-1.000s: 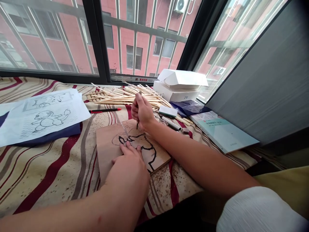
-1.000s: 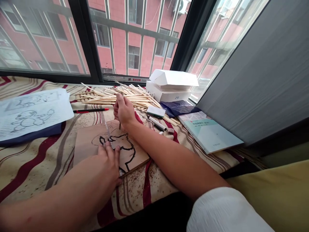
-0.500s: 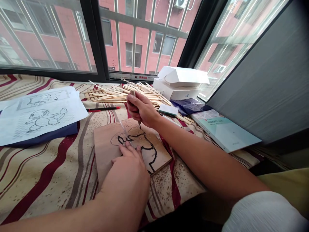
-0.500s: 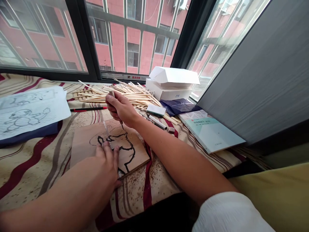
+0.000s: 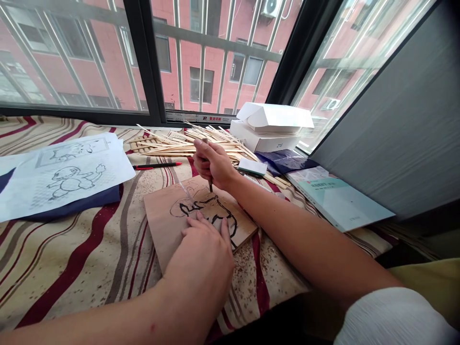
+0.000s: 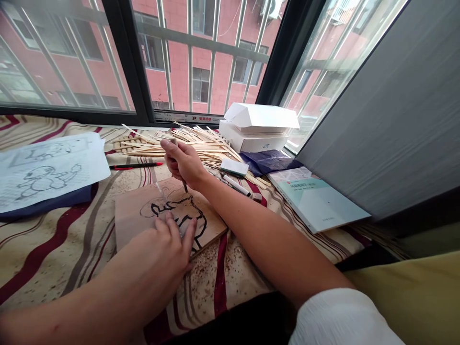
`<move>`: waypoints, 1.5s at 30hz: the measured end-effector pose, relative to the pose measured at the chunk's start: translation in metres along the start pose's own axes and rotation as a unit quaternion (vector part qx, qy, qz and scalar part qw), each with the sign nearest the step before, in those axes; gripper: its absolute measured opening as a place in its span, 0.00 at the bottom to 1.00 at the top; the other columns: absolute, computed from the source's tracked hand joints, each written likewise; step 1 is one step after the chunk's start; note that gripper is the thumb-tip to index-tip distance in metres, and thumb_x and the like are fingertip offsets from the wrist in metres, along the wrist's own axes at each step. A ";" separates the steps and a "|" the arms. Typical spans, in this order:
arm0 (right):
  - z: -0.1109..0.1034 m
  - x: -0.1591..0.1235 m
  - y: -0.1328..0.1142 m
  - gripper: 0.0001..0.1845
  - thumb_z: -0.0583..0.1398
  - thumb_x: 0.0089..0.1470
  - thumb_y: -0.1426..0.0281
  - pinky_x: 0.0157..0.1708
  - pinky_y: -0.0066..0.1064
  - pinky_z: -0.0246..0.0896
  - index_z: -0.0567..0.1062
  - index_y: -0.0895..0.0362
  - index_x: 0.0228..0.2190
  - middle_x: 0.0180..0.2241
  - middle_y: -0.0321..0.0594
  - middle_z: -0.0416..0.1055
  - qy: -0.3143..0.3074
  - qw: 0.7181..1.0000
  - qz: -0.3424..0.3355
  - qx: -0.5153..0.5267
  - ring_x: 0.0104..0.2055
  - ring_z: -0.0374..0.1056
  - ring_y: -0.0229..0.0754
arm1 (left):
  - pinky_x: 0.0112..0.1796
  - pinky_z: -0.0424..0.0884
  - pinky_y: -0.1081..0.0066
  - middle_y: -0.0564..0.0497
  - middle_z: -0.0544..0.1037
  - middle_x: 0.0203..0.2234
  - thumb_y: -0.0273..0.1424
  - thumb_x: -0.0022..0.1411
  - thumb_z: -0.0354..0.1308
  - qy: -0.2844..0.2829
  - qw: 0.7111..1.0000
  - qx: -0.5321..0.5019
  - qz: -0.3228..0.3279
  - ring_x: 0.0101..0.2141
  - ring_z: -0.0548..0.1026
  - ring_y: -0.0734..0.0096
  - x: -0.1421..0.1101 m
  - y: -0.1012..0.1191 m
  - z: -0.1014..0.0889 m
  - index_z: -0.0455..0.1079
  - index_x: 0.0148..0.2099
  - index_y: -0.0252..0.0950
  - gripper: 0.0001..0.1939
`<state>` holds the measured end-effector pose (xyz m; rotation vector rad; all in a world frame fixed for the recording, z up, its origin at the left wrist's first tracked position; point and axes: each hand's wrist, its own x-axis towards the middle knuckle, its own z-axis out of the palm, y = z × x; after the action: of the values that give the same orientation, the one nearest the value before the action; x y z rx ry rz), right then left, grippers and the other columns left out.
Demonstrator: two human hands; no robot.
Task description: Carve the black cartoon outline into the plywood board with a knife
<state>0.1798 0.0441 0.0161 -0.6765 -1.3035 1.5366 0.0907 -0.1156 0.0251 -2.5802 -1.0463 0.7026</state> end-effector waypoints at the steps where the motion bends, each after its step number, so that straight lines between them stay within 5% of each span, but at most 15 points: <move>1: 0.000 0.000 0.000 0.27 0.60 0.69 0.56 0.14 0.23 0.34 0.53 0.52 0.25 0.16 0.23 0.45 0.005 1.000 -0.001 0.001 0.17 0.38 0.29 | 0.42 0.80 0.48 0.17 0.74 0.58 0.34 0.73 0.51 -0.003 1.000 -0.013 0.003 0.53 0.80 0.31 -0.003 -0.003 0.001 0.51 0.77 0.27 0.35; 5: 0.000 0.002 0.002 0.28 0.60 0.69 0.56 0.14 0.23 0.34 0.53 0.52 0.24 0.16 0.23 0.45 0.008 1.000 -0.006 0.009 0.16 0.38 0.29 | 0.50 0.76 0.41 0.19 0.64 0.67 0.36 0.62 0.67 -0.005 0.998 -0.058 0.005 0.62 0.72 0.26 -0.011 -0.020 0.016 0.55 0.77 0.33 0.46; 8: 0.002 0.007 0.006 0.28 0.59 0.70 0.57 0.14 0.23 0.33 0.53 0.52 0.23 0.15 0.23 0.46 -0.001 1.000 -0.003 0.006 0.16 0.38 0.29 | 0.51 0.74 0.35 0.23 0.66 0.67 0.35 0.61 0.67 0.039 0.991 -0.131 0.008 0.61 0.73 0.28 -0.012 -0.032 0.032 0.65 0.73 0.41 0.38; 12: 0.005 0.012 0.007 0.28 0.59 0.70 0.58 0.13 0.24 0.33 0.55 0.52 0.22 0.15 0.23 0.48 -0.011 1.000 0.007 -0.005 0.15 0.37 0.28 | 0.52 0.71 0.29 0.21 0.65 0.67 0.35 0.65 0.65 0.047 0.987 -0.156 0.002 0.64 0.69 0.25 -0.009 -0.030 0.043 0.67 0.72 0.38 0.34; 17: 0.006 0.013 0.005 0.27 0.56 0.73 0.61 0.13 0.23 0.33 0.54 0.52 0.22 0.14 0.23 0.48 0.017 1.000 0.014 0.003 0.15 0.39 0.28 | 0.50 0.75 0.33 0.19 0.64 0.66 0.31 0.68 0.58 0.053 0.991 -0.124 0.004 0.62 0.71 0.23 -0.010 -0.020 0.033 0.65 0.72 0.33 0.32; 22: 0.008 0.013 0.007 0.26 0.57 0.72 0.61 0.14 0.24 0.35 0.55 0.52 0.23 0.14 0.23 0.50 0.033 0.999 0.008 -0.004 0.15 0.39 0.28 | 0.52 0.77 0.37 0.24 0.71 0.64 0.33 0.64 0.63 0.000 0.991 -0.120 0.051 0.59 0.75 0.25 -0.020 -0.027 0.009 0.69 0.70 0.35 0.33; 28: 0.009 0.016 0.013 0.26 0.60 0.70 0.58 0.15 0.24 0.35 0.57 0.53 0.24 0.15 0.25 0.49 0.082 0.996 -0.029 -0.027 0.17 0.42 0.29 | 0.52 0.76 0.36 0.22 0.67 0.66 0.31 0.66 0.61 0.021 0.993 -0.111 0.025 0.64 0.70 0.26 -0.017 -0.029 0.024 0.64 0.73 0.36 0.34; 30: 0.007 0.017 0.014 0.26 0.60 0.70 0.57 0.15 0.24 0.36 0.56 0.53 0.24 0.16 0.25 0.48 0.099 0.994 -0.027 -0.019 0.17 0.41 0.29 | 0.56 0.73 0.37 0.24 0.64 0.68 0.35 0.64 0.66 0.033 0.991 -0.120 0.052 0.65 0.68 0.29 -0.018 -0.039 0.031 0.61 0.75 0.39 0.40; 34: 0.006 0.016 0.012 0.26 0.58 0.71 0.60 0.15 0.24 0.37 0.56 0.53 0.23 0.16 0.25 0.49 0.102 0.995 -0.021 -0.009 0.17 0.41 0.29 | 0.65 0.66 0.47 0.32 0.58 0.73 0.40 0.43 0.82 0.066 0.967 -0.199 0.142 0.70 0.63 0.35 -0.030 -0.080 0.045 0.57 0.76 0.47 0.62; 39: 0.008 0.015 0.010 0.25 0.55 0.73 0.67 0.14 0.23 0.38 0.56 0.53 0.23 0.15 0.24 0.49 0.076 0.996 -0.034 -0.011 0.16 0.41 0.28 | 0.68 0.62 0.48 0.43 0.58 0.75 0.53 0.56 0.73 0.104 0.930 -0.295 0.194 0.72 0.59 0.40 -0.028 -0.123 0.072 0.56 0.76 0.56 0.50; 45: 0.007 0.013 0.009 0.25 0.57 0.72 0.62 0.14 0.24 0.38 0.55 0.52 0.24 0.15 0.24 0.49 0.064 0.998 -0.016 -0.005 0.15 0.40 0.28 | 0.70 0.56 0.45 0.44 0.60 0.74 0.55 0.55 0.72 0.161 0.904 -0.341 0.202 0.72 0.58 0.38 -0.013 -0.141 0.096 0.60 0.74 0.55 0.49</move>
<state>0.1658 0.0534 0.0119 -0.7448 -1.2211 1.4380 -0.0496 -0.0197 0.0072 -3.4095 -0.7366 -0.0705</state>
